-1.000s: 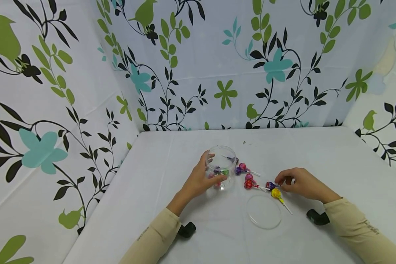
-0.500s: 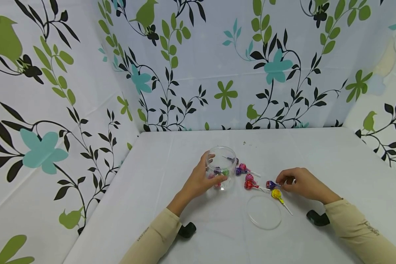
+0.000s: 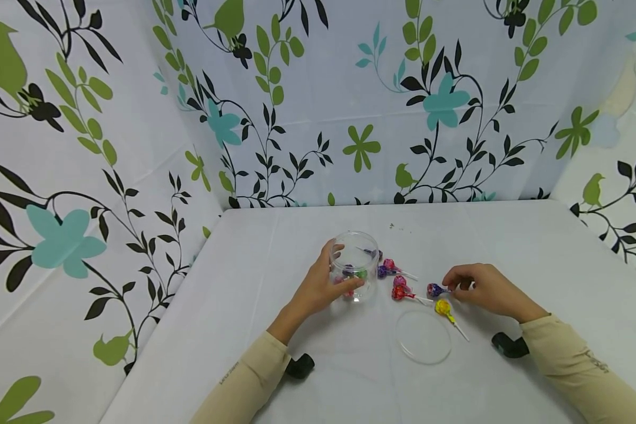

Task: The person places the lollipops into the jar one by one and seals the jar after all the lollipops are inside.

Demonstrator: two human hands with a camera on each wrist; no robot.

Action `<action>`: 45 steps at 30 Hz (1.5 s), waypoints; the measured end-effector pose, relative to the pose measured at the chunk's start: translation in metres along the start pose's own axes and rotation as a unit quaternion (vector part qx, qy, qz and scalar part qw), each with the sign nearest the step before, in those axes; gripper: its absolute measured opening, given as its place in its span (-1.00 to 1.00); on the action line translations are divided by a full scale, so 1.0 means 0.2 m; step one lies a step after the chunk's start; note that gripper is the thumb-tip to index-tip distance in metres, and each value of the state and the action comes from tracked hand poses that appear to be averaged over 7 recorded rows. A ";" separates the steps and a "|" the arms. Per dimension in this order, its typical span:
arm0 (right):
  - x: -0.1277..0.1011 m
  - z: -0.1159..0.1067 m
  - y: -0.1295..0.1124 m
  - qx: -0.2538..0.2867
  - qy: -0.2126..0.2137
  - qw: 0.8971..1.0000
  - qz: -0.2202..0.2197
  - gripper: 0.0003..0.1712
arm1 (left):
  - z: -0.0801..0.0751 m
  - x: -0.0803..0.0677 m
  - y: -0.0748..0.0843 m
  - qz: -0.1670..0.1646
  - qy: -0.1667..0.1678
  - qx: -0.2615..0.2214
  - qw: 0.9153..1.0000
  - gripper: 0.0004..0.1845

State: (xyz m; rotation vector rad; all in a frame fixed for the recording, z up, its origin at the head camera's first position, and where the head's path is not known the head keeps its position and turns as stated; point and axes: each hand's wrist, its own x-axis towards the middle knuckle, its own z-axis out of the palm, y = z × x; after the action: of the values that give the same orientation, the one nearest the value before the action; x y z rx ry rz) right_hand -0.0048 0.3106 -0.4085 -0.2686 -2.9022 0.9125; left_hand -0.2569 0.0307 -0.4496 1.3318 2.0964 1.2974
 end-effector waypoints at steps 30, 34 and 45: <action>0.16 -0.08 -0.20 -0.030 0.054 0.997 -0.035 -0.74 | 0.00 0.00 0.00 0.005 0.002 -0.006 1.000 0.18; 0.20 -0.09 -0.24 -0.032 0.058 0.997 -0.041 -0.75 | -0.01 0.00 0.00 0.005 0.004 -0.004 1.000 0.18; 0.25 -0.09 -0.34 -0.022 0.067 0.996 -0.058 -0.75 | 0.00 -0.01 0.01 -0.009 0.001 -0.005 1.000 0.18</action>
State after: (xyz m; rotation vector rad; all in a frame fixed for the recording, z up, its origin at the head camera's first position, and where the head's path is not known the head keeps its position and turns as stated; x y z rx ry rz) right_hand -0.0615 0.2756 -0.3541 -0.1552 -2.7831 0.7824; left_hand -0.2556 0.0293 -0.4484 1.3047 2.0962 1.2997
